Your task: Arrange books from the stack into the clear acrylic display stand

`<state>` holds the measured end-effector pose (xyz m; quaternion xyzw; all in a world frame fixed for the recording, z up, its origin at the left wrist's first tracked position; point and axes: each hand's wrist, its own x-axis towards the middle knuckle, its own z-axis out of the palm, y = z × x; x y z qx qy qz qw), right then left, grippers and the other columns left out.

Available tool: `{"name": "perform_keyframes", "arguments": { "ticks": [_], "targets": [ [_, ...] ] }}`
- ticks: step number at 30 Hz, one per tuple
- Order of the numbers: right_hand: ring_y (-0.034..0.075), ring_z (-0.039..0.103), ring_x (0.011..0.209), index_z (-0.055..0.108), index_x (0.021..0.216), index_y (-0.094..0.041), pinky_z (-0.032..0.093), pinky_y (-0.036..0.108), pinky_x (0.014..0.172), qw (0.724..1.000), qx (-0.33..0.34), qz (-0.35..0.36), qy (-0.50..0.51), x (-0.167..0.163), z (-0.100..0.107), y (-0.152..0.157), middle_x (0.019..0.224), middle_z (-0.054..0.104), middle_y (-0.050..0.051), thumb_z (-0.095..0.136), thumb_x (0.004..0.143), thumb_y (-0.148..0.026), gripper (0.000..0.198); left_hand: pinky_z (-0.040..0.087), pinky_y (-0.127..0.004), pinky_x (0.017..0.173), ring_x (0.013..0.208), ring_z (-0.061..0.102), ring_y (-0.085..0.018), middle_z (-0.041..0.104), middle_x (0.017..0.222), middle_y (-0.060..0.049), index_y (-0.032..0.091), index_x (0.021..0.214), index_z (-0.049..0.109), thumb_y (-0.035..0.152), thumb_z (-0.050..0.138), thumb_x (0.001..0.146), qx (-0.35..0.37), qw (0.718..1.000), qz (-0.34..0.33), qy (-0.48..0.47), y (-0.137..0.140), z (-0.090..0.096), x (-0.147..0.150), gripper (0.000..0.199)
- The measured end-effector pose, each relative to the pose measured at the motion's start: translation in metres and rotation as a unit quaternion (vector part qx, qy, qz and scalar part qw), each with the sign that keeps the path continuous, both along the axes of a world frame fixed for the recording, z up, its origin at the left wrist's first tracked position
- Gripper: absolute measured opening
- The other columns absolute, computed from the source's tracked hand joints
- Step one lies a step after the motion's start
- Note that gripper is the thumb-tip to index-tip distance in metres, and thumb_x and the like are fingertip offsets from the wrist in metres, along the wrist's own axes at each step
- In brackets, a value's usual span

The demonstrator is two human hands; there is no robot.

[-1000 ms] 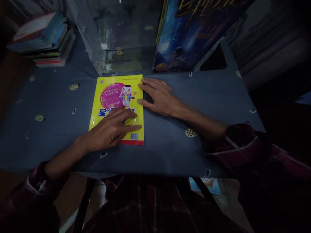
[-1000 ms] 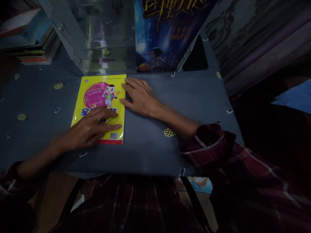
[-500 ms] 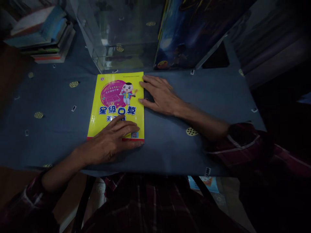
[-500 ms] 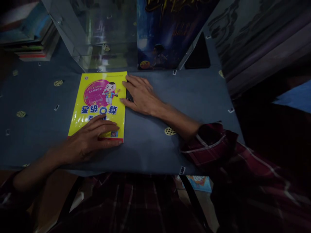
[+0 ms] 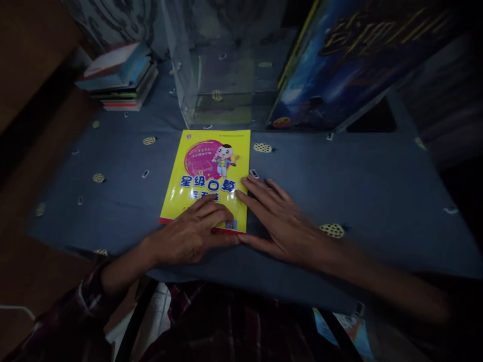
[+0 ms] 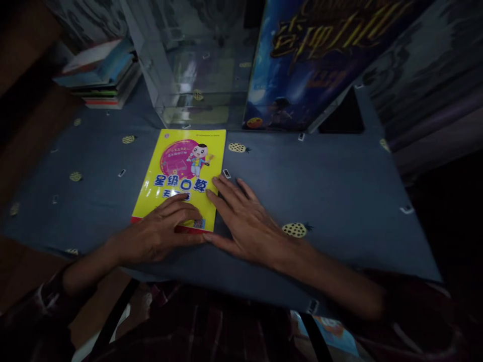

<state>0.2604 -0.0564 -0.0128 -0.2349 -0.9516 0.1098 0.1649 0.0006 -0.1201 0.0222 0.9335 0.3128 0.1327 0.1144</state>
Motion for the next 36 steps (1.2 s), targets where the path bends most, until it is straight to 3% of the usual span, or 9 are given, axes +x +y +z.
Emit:
{"name": "perform_keyframes", "arguments": {
  "ticks": [7, 18, 23, 29, 36],
  "targets": [
    [0.038, 0.041, 0.152, 0.031, 0.163, -0.012, 0.038, 0.064, 0.119, 0.999, 0.037, 0.011, 0.034, -0.001, -0.01, 0.003, 0.159, 0.047, 0.026, 0.047, 0.103, -0.063, 0.08, 0.029, -0.05, 0.128, 0.134, 0.054, -0.021, 0.066, 0.134, -0.007, 0.025, 0.137, 0.063, 0.009, 0.057, 0.094, 0.009, 0.999, 0.019, 0.027, -0.016, 0.0, -0.004, 0.046],
    [0.038, 0.04, 0.153, 0.032, 0.162, -0.014, 0.038, 0.064, 0.12, 0.999, 0.032, 0.006, 0.011, -0.001, -0.013, 0.004, 0.161, 0.045, 0.024, 0.045, 0.102, -0.065, 0.08, 0.043, -0.053, 0.117, 0.133, 0.054, -0.025, 0.064, 0.135, -0.012, 0.021, 0.135, 0.063, 0.011, 0.057, 0.095, 0.014, 0.994, 0.102, -0.046, -0.04, 0.001, -0.047, 0.041],
    [0.04, 0.037, 0.154, 0.031, 0.164, -0.017, 0.034, 0.068, 0.122, 1.0, -0.011, 0.002, 0.002, 0.0, -0.012, 0.004, 0.164, 0.042, 0.022, 0.052, 0.098, -0.067, 0.086, 0.051, -0.053, 0.108, 0.132, 0.055, -0.026, 0.064, 0.134, -0.011, 0.027, 0.135, 0.063, 0.013, 0.054, 0.099, 0.025, 0.985, 0.155, -0.075, -0.05, 0.001, -0.07, 0.04],
    [0.039, 0.034, 0.156, 0.036, 0.162, -0.014, 0.034, 0.067, 0.122, 1.0, -0.016, 0.005, -0.012, -0.001, -0.008, 0.004, 0.164, 0.041, 0.023, 0.052, 0.099, -0.066, 0.083, 0.054, -0.05, 0.103, 0.126, 0.06, -0.026, 0.068, 0.132, -0.008, 0.031, 0.133, 0.068, 0.01, 0.049, 0.1, 0.035, 0.972, 0.213, -0.095, -0.061, -0.003, -0.095, 0.044],
    [0.039, 0.034, 0.156, 0.037, 0.16, -0.013, 0.034, 0.068, 0.123, 1.0, -0.019, 0.001, -0.017, -0.003, -0.005, 0.003, 0.166, 0.038, 0.023, 0.057, 0.097, -0.065, 0.084, 0.055, -0.05, 0.101, 0.123, 0.064, -0.026, 0.071, 0.129, -0.007, 0.034, 0.13, 0.071, 0.012, 0.05, 0.099, 0.025, 0.963, 0.225, -0.147, -0.063, -0.015, -0.103, 0.044]
  ]
}}
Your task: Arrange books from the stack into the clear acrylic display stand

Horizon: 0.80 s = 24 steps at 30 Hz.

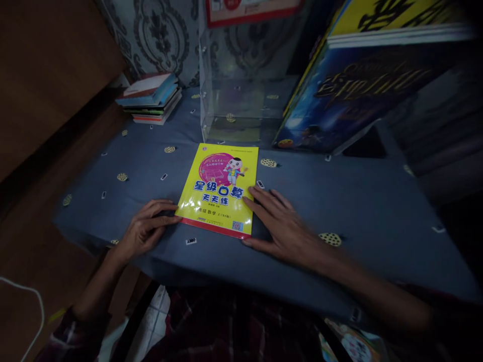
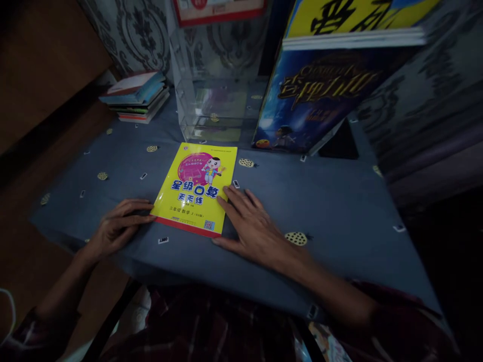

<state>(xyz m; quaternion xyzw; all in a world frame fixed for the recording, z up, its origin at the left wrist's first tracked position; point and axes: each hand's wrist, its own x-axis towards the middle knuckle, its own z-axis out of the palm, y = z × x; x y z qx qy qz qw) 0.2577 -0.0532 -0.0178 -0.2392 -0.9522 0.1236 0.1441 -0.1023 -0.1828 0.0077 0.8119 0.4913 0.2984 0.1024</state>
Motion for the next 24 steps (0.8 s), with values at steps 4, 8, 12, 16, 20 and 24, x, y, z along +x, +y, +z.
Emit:
{"name": "perform_keyframes", "arguments": {
  "ticks": [4, 8, 12, 16, 20, 24],
  "targets": [
    [0.038, 0.033, 0.156, 0.037, 0.16, -0.015, 0.033, 0.068, 0.123, 1.0, 0.001, 0.001, -0.008, -0.001, 0.001, 0.001, 0.165, 0.039, 0.023, 0.057, 0.097, -0.067, 0.085, 0.055, -0.048, 0.1, 0.122, 0.065, -0.025, 0.072, 0.128, -0.008, 0.03, 0.122, 0.074, 0.013, 0.05, 0.099, 0.004, 1.0, 0.008, -0.005, 0.001, 0.0, 0.001, 0.038],
    [0.038, 0.033, 0.156, 0.039, 0.16, -0.014, 0.032, 0.067, 0.124, 1.0, -0.005, -0.004, -0.015, -0.001, 0.002, 0.001, 0.165, 0.039, 0.023, 0.059, 0.096, -0.067, 0.085, 0.056, -0.047, 0.098, 0.116, 0.066, -0.024, 0.073, 0.124, -0.008, 0.028, 0.115, 0.077, 0.014, 0.049, 0.098, 0.002, 1.0, 0.026, 0.0, 0.0, 0.001, 0.004, 0.035],
    [0.039, 0.032, 0.157, 0.039, 0.161, -0.015, 0.032, 0.069, 0.124, 1.0, -0.013, -0.007, -0.017, -0.003, 0.002, 0.002, 0.166, 0.039, 0.022, 0.061, 0.094, -0.067, 0.087, 0.055, -0.047, 0.099, 0.113, 0.067, -0.025, 0.073, 0.12, -0.008, 0.025, 0.104, 0.079, 0.015, 0.049, 0.097, -0.011, 0.998, 0.07, 0.001, 0.003, 0.0, 0.01, 0.032],
    [0.04, 0.031, 0.157, 0.043, 0.158, -0.011, 0.031, 0.069, 0.124, 1.0, -0.011, -0.007, -0.028, -0.004, 0.005, 0.002, 0.165, 0.039, 0.024, 0.061, 0.093, -0.069, 0.089, 0.055, -0.046, 0.097, 0.11, 0.068, -0.025, 0.073, 0.119, -0.009, 0.022, 0.09, 0.074, 0.018, 0.047, 0.096, -0.036, 0.994, 0.099, -0.004, 0.012, 0.003, 0.02, 0.028],
    [0.038, 0.033, 0.156, 0.043, 0.158, -0.015, 0.033, 0.066, 0.124, 1.0, -0.005, -0.009, -0.028, -0.005, 0.007, 0.001, 0.165, 0.04, 0.021, 0.06, 0.093, -0.07, 0.087, 0.054, -0.046, 0.1, 0.119, 0.065, -0.026, 0.071, 0.116, -0.009, 0.021, 0.079, 0.063, 0.021, 0.042, 0.097, -0.08, 0.989, 0.126, 0.017, 0.026, 0.008, 0.033, 0.027],
    [0.039, 0.034, 0.156, 0.043, 0.158, -0.014, 0.033, 0.067, 0.124, 1.0, -0.001, -0.007, -0.027, -0.005, 0.007, 0.002, 0.165, 0.04, 0.022, 0.062, 0.093, -0.068, 0.087, 0.053, -0.046, 0.102, 0.124, 0.062, -0.027, 0.067, 0.124, -0.01, 0.021, 0.092, 0.064, 0.024, 0.042, 0.097, -0.088, 0.985, 0.146, 0.032, 0.045, 0.011, 0.039, 0.022]
  ]
}}
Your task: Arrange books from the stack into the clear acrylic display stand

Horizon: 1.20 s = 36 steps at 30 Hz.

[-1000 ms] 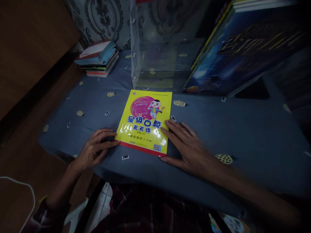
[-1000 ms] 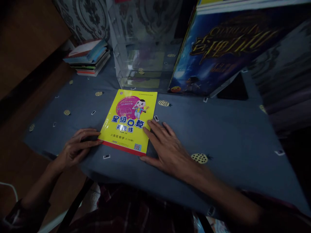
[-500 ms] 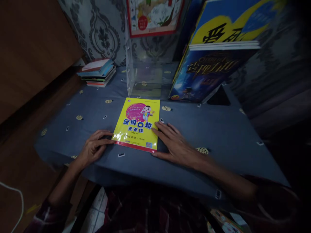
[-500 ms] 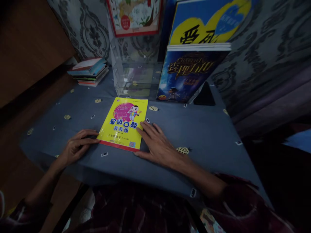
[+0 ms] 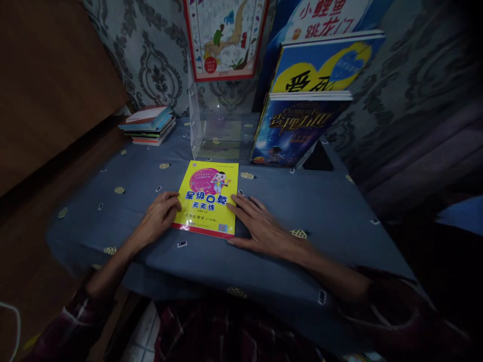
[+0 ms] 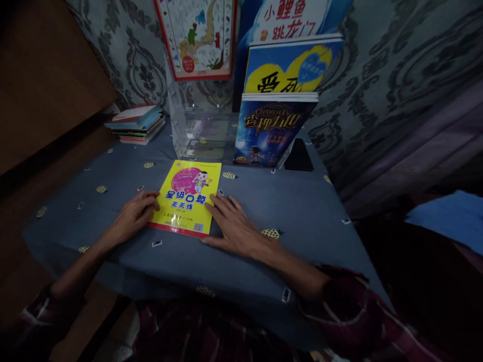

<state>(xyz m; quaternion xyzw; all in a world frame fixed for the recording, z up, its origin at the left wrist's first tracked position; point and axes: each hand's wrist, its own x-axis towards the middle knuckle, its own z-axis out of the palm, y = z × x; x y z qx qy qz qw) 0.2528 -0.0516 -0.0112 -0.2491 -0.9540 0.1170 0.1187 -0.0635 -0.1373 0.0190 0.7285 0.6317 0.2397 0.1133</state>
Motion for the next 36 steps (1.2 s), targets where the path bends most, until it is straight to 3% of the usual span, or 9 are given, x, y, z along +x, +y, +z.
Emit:
{"name": "perform_keyframes", "arguments": {
  "ticks": [6, 16, 22, 26, 29, 33, 36],
  "targets": [
    [0.038, 0.033, 0.156, 0.041, 0.16, -0.016, 0.033, 0.065, 0.124, 1.0, 0.004, 0.001, 0.007, 0.001, -0.003, 0.001, 0.166, 0.04, 0.021, 0.064, 0.092, -0.067, 0.089, 0.05, -0.046, 0.105, 0.112, 0.064, -0.027, 0.069, 0.118, -0.011, 0.019, 0.118, 0.064, 0.027, 0.042, 0.094, -0.016, 0.999, 0.029, 0.038, 0.036, 0.0, 0.001, 0.034],
    [0.039, 0.033, 0.156, 0.039, 0.16, -0.015, 0.033, 0.067, 0.124, 1.0, 0.002, 0.007, 0.008, 0.002, -0.002, -0.001, 0.166, 0.04, 0.02, 0.06, 0.094, -0.068, 0.087, 0.05, -0.05, 0.099, 0.105, 0.064, -0.03, 0.072, 0.109, -0.011, 0.019, 0.123, 0.063, 0.028, 0.051, 0.088, 0.004, 0.994, 0.109, 0.004, 0.071, -0.008, 0.011, 0.038],
    [0.038, 0.031, 0.157, 0.041, 0.159, -0.014, 0.03, 0.065, 0.126, 1.0, -0.019, 0.008, 0.018, 0.004, -0.001, -0.001, 0.166, 0.039, 0.021, 0.057, 0.094, -0.072, 0.089, 0.054, -0.044, 0.092, 0.1, 0.068, -0.027, 0.073, 0.116, -0.011, 0.02, 0.113, 0.063, 0.031, 0.055, 0.084, -0.028, 0.979, 0.114, -0.166, 0.082, -0.003, 0.004, 0.033],
    [0.039, 0.033, 0.156, 0.042, 0.158, -0.014, 0.031, 0.066, 0.125, 0.999, -0.028, 0.005, 0.023, 0.005, 0.0, -0.001, 0.165, 0.04, 0.021, 0.055, 0.093, -0.075, 0.09, 0.056, -0.038, 0.084, 0.098, 0.07, -0.025, 0.074, 0.105, -0.009, 0.02, 0.109, 0.062, 0.031, 0.06, 0.079, -0.045, 0.946, 0.137, -0.29, 0.088, 0.001, 0.0, 0.032],
    [0.038, 0.036, 0.154, 0.047, 0.156, -0.018, 0.033, 0.065, 0.124, 0.999, -0.029, -0.002, 0.037, 0.005, 0.0, 0.002, 0.163, 0.045, 0.018, 0.056, 0.097, -0.068, 0.078, 0.056, -0.034, 0.076, 0.091, 0.07, -0.023, 0.074, 0.099, -0.007, 0.02, 0.107, 0.063, 0.03, 0.065, 0.076, -0.048, 0.916, 0.164, -0.364, 0.093, 0.0, -0.003, 0.033],
    [0.036, 0.042, 0.151, 0.052, 0.152, -0.022, 0.037, 0.065, 0.121, 0.998, -0.031, -0.016, 0.05, 0.001, -0.002, 0.019, 0.159, 0.051, 0.015, 0.045, 0.104, -0.059, 0.061, 0.055, -0.029, 0.072, 0.085, 0.07, -0.02, 0.073, 0.094, -0.006, 0.019, 0.103, 0.066, 0.026, 0.071, 0.072, -0.049, 0.886, 0.171, -0.428, 0.097, -0.002, -0.007, 0.032],
    [0.038, 0.041, 0.15, 0.053, 0.152, -0.021, 0.038, 0.065, 0.12, 0.998, -0.02, -0.045, 0.036, -0.008, -0.002, 0.044, 0.159, 0.05, 0.016, 0.039, 0.106, -0.058, 0.061, 0.053, -0.027, 0.069, 0.081, 0.069, -0.018, 0.073, 0.092, -0.006, 0.018, 0.101, 0.068, 0.023, 0.073, 0.071, -0.051, 0.881, 0.168, -0.44, 0.097, -0.003, -0.009, 0.031]
  ]
}}
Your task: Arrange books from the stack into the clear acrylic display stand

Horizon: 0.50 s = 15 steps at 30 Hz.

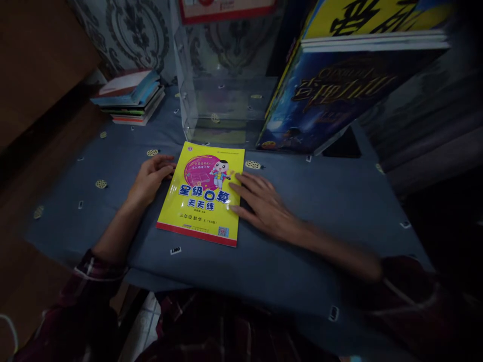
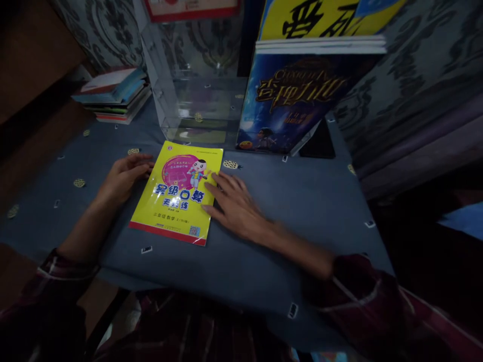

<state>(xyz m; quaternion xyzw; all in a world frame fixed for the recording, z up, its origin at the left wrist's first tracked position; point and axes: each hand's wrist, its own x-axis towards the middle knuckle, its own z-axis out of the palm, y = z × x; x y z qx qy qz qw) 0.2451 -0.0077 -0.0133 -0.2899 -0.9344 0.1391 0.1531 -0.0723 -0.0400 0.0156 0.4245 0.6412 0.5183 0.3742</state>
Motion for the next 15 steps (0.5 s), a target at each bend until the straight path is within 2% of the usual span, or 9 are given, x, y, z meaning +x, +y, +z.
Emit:
{"name": "perform_keyframes", "arguments": {
  "ticks": [4, 7, 15],
  "targets": [
    [0.04, 0.044, 0.147, 0.055, 0.149, -0.014, 0.038, 0.063, 0.118, 0.998, 0.017, -0.054, -0.02, -0.014, -0.002, 0.041, 0.159, 0.049, 0.02, 0.035, 0.107, -0.053, 0.061, 0.052, -0.026, 0.066, 0.074, 0.066, -0.016, 0.072, 0.085, -0.004, 0.017, 0.105, 0.068, 0.027, 0.074, 0.072, -0.002, 1.0, -0.009, 0.03, 0.0, -0.001, 0.0, 0.035],
    [0.04, 0.047, 0.143, 0.055, 0.148, -0.014, 0.04, 0.063, 0.114, 0.996, 0.031, -0.083, -0.005, -0.021, -0.006, 0.061, 0.157, 0.051, 0.021, 0.033, 0.106, -0.056, 0.063, 0.05, -0.024, 0.059, 0.065, 0.063, -0.013, 0.071, 0.079, -0.002, 0.016, 0.105, 0.067, 0.027, 0.074, 0.073, -0.004, 0.999, -0.018, 0.04, 0.0, -0.001, -0.001, 0.035],
    [0.041, 0.05, 0.138, 0.054, 0.147, -0.014, 0.044, 0.061, 0.11, 0.996, 0.038, -0.085, 0.005, -0.022, -0.01, 0.067, 0.153, 0.054, 0.021, 0.035, 0.104, -0.058, 0.065, 0.044, -0.019, 0.047, 0.059, 0.062, -0.011, 0.072, 0.075, -0.002, 0.015, 0.11, 0.068, 0.03, 0.074, 0.079, -0.037, 0.999, -0.031, 0.026, 0.002, 0.006, -0.004, 0.034]
  ]
}}
